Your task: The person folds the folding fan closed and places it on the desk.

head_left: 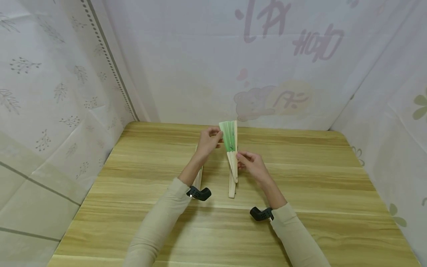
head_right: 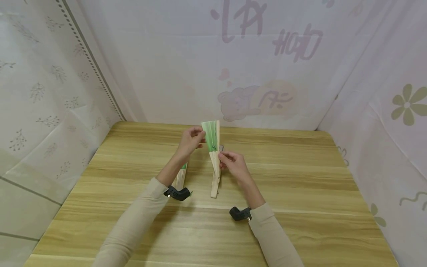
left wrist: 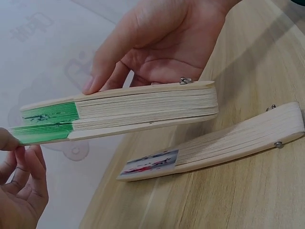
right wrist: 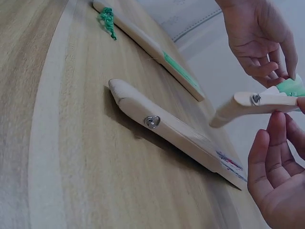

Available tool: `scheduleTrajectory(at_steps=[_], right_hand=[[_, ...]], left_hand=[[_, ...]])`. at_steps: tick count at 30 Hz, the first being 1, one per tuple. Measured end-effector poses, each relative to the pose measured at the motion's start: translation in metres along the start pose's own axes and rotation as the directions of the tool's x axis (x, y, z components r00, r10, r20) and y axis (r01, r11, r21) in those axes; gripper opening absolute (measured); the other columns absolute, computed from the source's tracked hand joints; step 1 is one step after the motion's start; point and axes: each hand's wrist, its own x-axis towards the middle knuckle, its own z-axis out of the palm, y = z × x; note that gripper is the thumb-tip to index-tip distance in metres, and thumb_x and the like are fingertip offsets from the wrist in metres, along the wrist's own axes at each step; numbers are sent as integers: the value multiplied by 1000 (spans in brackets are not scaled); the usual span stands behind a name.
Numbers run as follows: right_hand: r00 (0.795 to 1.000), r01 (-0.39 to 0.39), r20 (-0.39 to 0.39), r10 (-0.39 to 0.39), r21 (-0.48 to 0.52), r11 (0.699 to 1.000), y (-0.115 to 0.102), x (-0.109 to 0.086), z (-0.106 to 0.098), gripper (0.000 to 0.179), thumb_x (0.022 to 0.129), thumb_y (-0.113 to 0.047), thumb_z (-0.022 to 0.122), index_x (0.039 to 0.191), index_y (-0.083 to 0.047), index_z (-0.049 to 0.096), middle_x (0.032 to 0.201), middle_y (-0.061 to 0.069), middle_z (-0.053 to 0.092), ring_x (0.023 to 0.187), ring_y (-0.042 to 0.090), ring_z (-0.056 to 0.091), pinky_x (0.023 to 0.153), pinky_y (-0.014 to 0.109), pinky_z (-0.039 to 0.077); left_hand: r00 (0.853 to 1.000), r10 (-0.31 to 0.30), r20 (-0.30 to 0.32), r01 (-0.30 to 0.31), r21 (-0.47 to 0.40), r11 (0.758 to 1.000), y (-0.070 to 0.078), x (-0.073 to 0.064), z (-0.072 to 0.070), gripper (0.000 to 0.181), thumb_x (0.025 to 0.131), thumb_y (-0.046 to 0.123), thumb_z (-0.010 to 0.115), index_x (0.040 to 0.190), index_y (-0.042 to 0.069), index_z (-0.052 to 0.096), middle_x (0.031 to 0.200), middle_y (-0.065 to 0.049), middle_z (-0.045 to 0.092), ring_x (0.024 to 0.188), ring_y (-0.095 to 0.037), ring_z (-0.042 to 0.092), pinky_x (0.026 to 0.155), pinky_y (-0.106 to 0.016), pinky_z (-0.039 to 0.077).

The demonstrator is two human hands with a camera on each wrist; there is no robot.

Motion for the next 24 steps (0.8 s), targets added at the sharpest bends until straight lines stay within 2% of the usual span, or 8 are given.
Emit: scheduleTrajectory(at_steps=[7, 11, 19, 24], right_hand=[[1000, 13, 23, -14, 15, 1000, 1, 0, 0, 28, 103, -14, 64, 118, 10, 65, 94, 11, 65, 83, 21, 62, 85, 51, 56], [999, 25, 27, -26, 20, 999, 1, 1, 1, 27, 102, -13, 65, 117, 10, 65, 90, 10, 65, 82, 20, 61, 82, 48, 57], [998, 46, 40, -47, 29, 999, 0, -1, 2, 29, 103, -12, 64, 117, 13, 65, 89, 9, 66, 79, 18, 62, 77, 39, 58], [997, 57, 45, -58, 30, 998, 0, -1, 3, 28, 102, -12, 64, 116, 13, 65, 89, 9, 66, 79, 17, 62, 76, 39, 58]], left_hand=[[1000, 7, 5, -7, 9, 1000, 0, -1, 0, 16, 103, 8, 60, 114, -4, 62, 107, -12, 61, 102, -49, 63, 78, -48, 58], [1000, 6, 3, -6, 11, 1000, -1, 0, 0, 17, 102, 8, 60, 114, -4, 62, 106, -12, 61, 102, -50, 63, 75, -44, 58], [1000, -13, 11, 13, 8, 1000, -4, -3, 0, 18, 103, 10, 60, 116, -2, 61, 108, -14, 61, 103, -49, 64, 88, -60, 52], [999, -34, 34, 34, 16, 999, -4, -4, 0, 19, 102, 10, 60, 117, -2, 61, 108, -15, 62, 104, -48, 64, 87, -57, 54]])
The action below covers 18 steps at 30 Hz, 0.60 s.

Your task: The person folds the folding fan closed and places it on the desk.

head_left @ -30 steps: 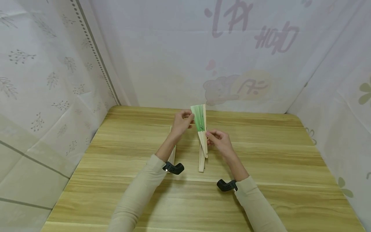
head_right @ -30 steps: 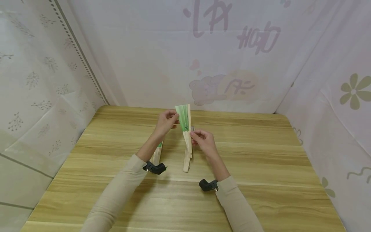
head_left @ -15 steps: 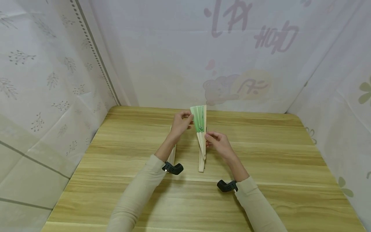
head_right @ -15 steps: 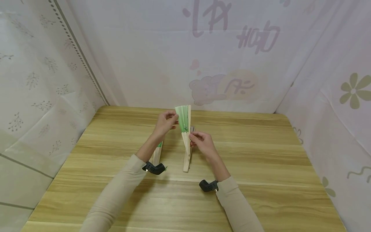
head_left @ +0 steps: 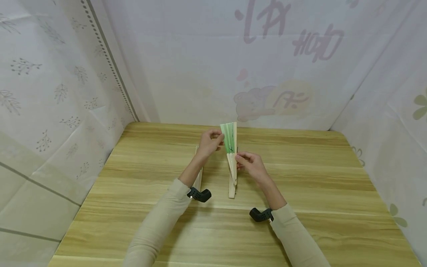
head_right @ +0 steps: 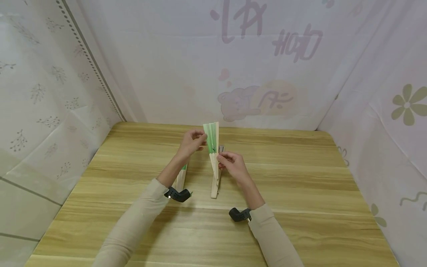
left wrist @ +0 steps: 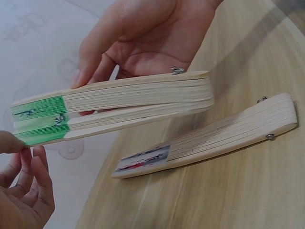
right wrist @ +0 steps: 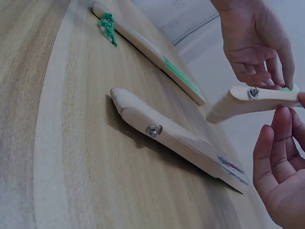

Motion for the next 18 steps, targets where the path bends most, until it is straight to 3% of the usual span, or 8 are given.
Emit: scheduleTrajectory(at_steps=[9, 18], right_hand=[[999, 33, -5, -33, -22, 999, -1, 0, 0, 27, 100, -11, 67, 115, 12, 66, 92, 11, 66, 80, 20, 63, 77, 42, 59], [998, 51, -33, -52, -26, 998, 2, 0, 0, 27, 98, -13, 71, 109, 11, 69, 94, 13, 67, 77, 18, 64, 76, 43, 59]], left_hand=[[999, -29, 20, 28, 68, 997, -1, -2, 3, 18, 104, 12, 60, 116, 0, 62, 106, -14, 64, 99, -41, 68, 78, -43, 59], [999, -20, 34, 17, 68, 998, 0, -1, 4, 17, 104, 11, 59, 115, -1, 61, 106, -14, 64, 101, -44, 66, 80, -45, 59]])
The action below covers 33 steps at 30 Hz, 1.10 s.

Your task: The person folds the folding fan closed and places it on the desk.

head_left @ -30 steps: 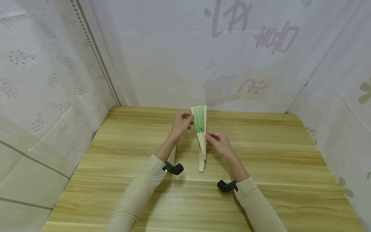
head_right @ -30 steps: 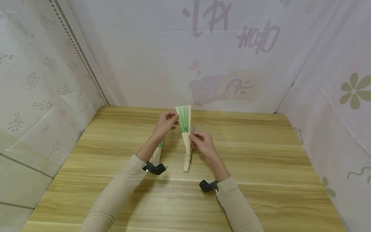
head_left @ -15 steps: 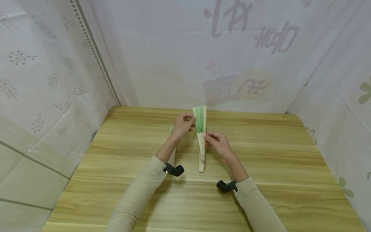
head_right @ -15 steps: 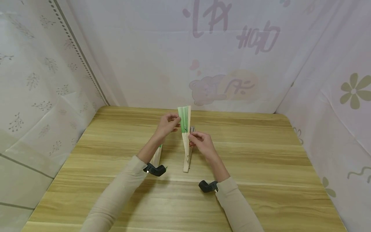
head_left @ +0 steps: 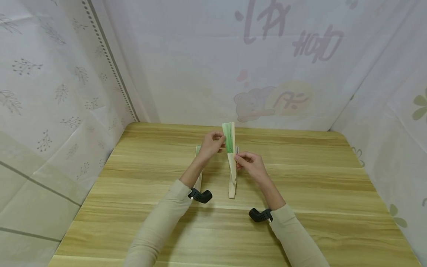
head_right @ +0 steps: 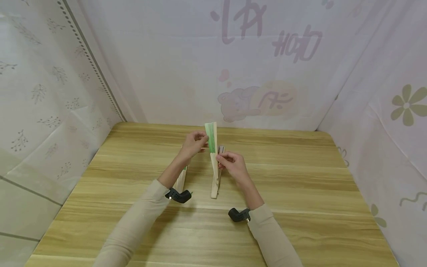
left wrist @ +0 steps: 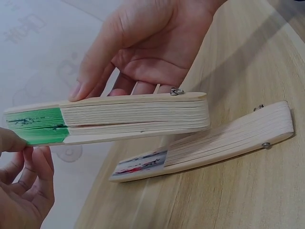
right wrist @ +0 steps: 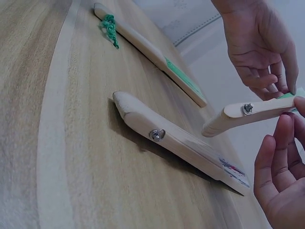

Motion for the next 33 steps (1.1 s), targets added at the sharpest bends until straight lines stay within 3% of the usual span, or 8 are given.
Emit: scheduleTrajectory(at_steps=[2, 7, 11, 17, 23, 33], right_hand=[[1000, 4, -5, -4, -5, 1000, 1, 0, 0, 27, 98, -14, 72, 108, 11, 70, 94, 13, 67, 77, 18, 64, 76, 43, 59], [1000, 3, -17, -3, -12, 1000, 2, -1, -1, 27, 98, -16, 73, 107, 9, 72, 93, 12, 68, 77, 18, 64, 77, 43, 59], [1000, -18, -9, 18, -10, 1000, 4, 0, -2, 29, 99, -17, 71, 114, 8, 71, 95, 12, 68, 79, 17, 64, 78, 42, 58], [998, -39, 52, 39, 6, 999, 4, -2, -1, 32, 103, -15, 65, 121, 11, 66, 96, 12, 66, 80, 19, 63, 76, 37, 58], [996, -68, 61, 65, 42, 997, 3, -4, 1, 34, 103, -16, 64, 123, 12, 63, 95, 11, 66, 80, 17, 63, 77, 34, 58], [993, -98, 71, 95, 43, 994, 0, -4, 3, 34, 103, -16, 63, 123, 12, 61, 95, 12, 65, 81, 18, 62, 78, 35, 57]], left_hand=[[1000, 2, 0, -2, -3, 1000, 0, 0, 0, 16, 104, 11, 59, 115, -1, 62, 105, -15, 64, 100, -44, 66, 81, -48, 58], [1000, 4, 1, -4, -10, 1000, 0, -1, 0, 17, 103, 11, 59, 114, -2, 61, 104, -15, 64, 97, -42, 67, 77, -42, 60], [1000, -4, 10, 4, -25, 1000, 1, -2, -1, 17, 104, 10, 59, 116, -3, 60, 105, -16, 64, 99, -45, 66, 77, -41, 60], [999, -10, 43, 11, -22, 1000, 1, -2, -1, 19, 104, 11, 60, 117, -2, 61, 107, -16, 64, 103, -46, 65, 83, -49, 57], [998, -10, 63, 10, -2, 1000, -1, -1, 1, 17, 104, 11, 60, 115, -2, 62, 104, -15, 64, 93, -36, 67, 86, -55, 56], [997, -30, 76, 31, -11, 999, -1, -1, 2, 19, 103, 11, 61, 116, -3, 62, 101, -13, 65, 95, -37, 67, 73, -36, 60]])
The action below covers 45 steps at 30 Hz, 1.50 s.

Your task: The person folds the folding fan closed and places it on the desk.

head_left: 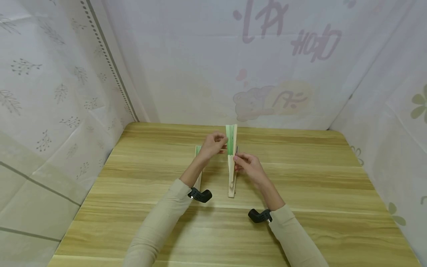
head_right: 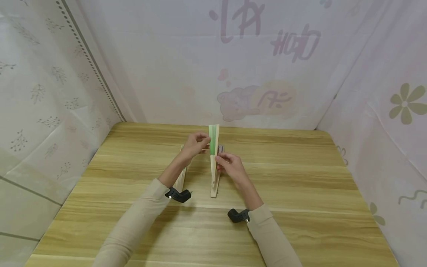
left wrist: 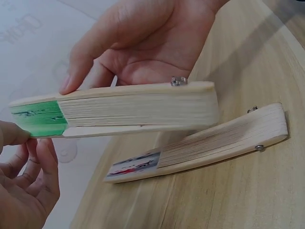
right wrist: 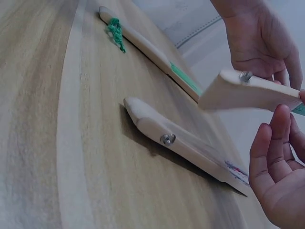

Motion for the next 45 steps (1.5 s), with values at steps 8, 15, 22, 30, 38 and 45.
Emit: scheduleTrajectory(at_steps=[8, 15, 22, 30, 38, 45], right_hand=[[1000, 15, -24, -15, -2, 1000, 3, 1, 2, 30, 105, -15, 59, 118, 12, 61, 91, 10, 65, 79, 17, 62, 77, 36, 57], [999, 21, -29, -20, 13, 1000, 2, -1, -1, 32, 105, -17, 59, 119, 13, 60, 94, 10, 66, 80, 18, 62, 80, 40, 57], [999, 20, -36, -20, 10, 1000, 1, -3, -3, 36, 105, -18, 61, 124, 12, 61, 96, 10, 67, 81, 18, 63, 82, 43, 57], [997, -11, -71, 13, 23, 1000, 2, -4, -7, 34, 105, -15, 60, 126, 11, 61, 101, 11, 66, 83, 18, 63, 79, 34, 57], [994, -16, -106, 19, 32, 999, 0, -6, -11, 32, 105, -12, 60, 126, 12, 60, 103, 12, 66, 85, 19, 64, 84, 39, 57], [984, -17, -175, 24, 37, 999, 2, -5, -16, 29, 102, -7, 64, 122, 13, 62, 98, 12, 69, 79, 18, 67, 81, 38, 59]], left_hand=[[992, -45, 122, 37, 62, 997, -5, -4, 3, 21, 103, 8, 62, 119, -4, 62, 109, -18, 63, 102, -42, 66, 87, -51, 56], [979, -61, 197, 38, 121, 992, -11, -11, 4, 21, 102, 7, 62, 118, -6, 61, 106, -17, 64, 100, -43, 66, 84, -49, 58], [964, -54, 259, 29, 101, 994, -15, -18, 4, 22, 104, 9, 60, 119, -7, 60, 101, -17, 66, 90, -34, 68, 86, -57, 56], [963, -100, 250, 93, 40, 995, -21, -27, 3, 25, 106, 12, 58, 125, -3, 60, 105, -17, 66, 89, -27, 69, 78, -40, 60], [974, -76, 213, 71, 30, 997, -26, -29, 8, 25, 104, 10, 62, 124, -3, 62, 108, -16, 67, 90, -29, 69, 81, -47, 59], [984, -54, 168, 52, 19, 998, -27, -30, 18, 26, 99, 9, 68, 121, -5, 62, 108, -17, 65, 88, -29, 69, 82, -52, 58]])
